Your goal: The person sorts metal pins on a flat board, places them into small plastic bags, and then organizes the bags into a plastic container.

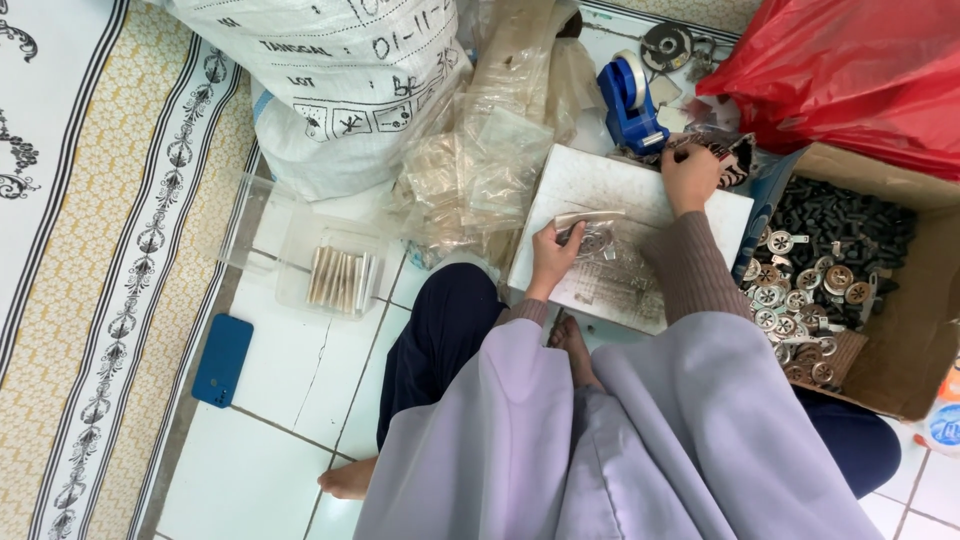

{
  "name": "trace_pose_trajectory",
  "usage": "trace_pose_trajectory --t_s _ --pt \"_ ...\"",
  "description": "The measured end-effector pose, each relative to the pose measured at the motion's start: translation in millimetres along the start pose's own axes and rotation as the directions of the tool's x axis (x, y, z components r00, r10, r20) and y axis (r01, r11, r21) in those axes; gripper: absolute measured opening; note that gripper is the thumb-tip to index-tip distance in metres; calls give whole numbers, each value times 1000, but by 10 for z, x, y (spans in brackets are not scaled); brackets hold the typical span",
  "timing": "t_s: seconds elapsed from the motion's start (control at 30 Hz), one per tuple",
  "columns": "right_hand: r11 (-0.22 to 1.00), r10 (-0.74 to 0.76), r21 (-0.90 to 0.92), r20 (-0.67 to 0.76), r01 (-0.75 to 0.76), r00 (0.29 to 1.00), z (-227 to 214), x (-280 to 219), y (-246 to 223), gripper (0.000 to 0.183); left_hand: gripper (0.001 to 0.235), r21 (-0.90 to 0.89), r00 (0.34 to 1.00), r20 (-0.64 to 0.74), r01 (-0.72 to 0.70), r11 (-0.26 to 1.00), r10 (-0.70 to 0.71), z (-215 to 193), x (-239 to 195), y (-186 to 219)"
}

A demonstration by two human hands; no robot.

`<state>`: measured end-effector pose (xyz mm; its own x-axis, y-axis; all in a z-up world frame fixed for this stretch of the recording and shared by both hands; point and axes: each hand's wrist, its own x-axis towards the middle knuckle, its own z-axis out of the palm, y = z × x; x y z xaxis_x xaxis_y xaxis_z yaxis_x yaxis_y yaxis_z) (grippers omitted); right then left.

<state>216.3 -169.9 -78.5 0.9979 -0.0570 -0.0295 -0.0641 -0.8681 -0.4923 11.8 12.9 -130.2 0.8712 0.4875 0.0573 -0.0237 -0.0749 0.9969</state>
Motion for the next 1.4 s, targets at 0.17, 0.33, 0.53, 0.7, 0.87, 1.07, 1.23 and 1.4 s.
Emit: trace_pose_trajectory --t_s 0.17,0.33,0.53,0.7,0.87,1.07,1.23,1.4 --pt "801 -220 476 -330 363 918 -145 -389 319 8 21 -10 1000 16 17 1000 -17 -36 -14 452" --pt "446 -20 887 -127 122 992 -646 -1228 109 18 24 -13 1000 8 3 1000 -3 -58 -37 634" --pt "182 66 970 154 -163 986 -845 -2091 -48 13 29 9 999 38 11 1000 -11 -55 -28 478" --pt "276 -33 946 187 -171 982 -512 -2312 215 12 37 -58 989 37 147 987 -145 29 49 -142" --pt "373 -135 927 87 -31 987 -977 -2436 -169 11 39 -166 916 97 401 901 -390 53 -318 765" --pt "380 -284 915 -27 138 959 -1647 -2579 -659 10 36 -325 887 221 459 827 -405 -45 -722 2749" --pt "405 -307 901 -27 156 951 -1880 -2655 -714 9 42 -395 908 271 406 824 -318 -175 -967 3675" --pt "485 -307 853 -41 193 951 -2070 -2751 -787 4 40 -492 948 271 288 822 -169 -156 -1070 3474"
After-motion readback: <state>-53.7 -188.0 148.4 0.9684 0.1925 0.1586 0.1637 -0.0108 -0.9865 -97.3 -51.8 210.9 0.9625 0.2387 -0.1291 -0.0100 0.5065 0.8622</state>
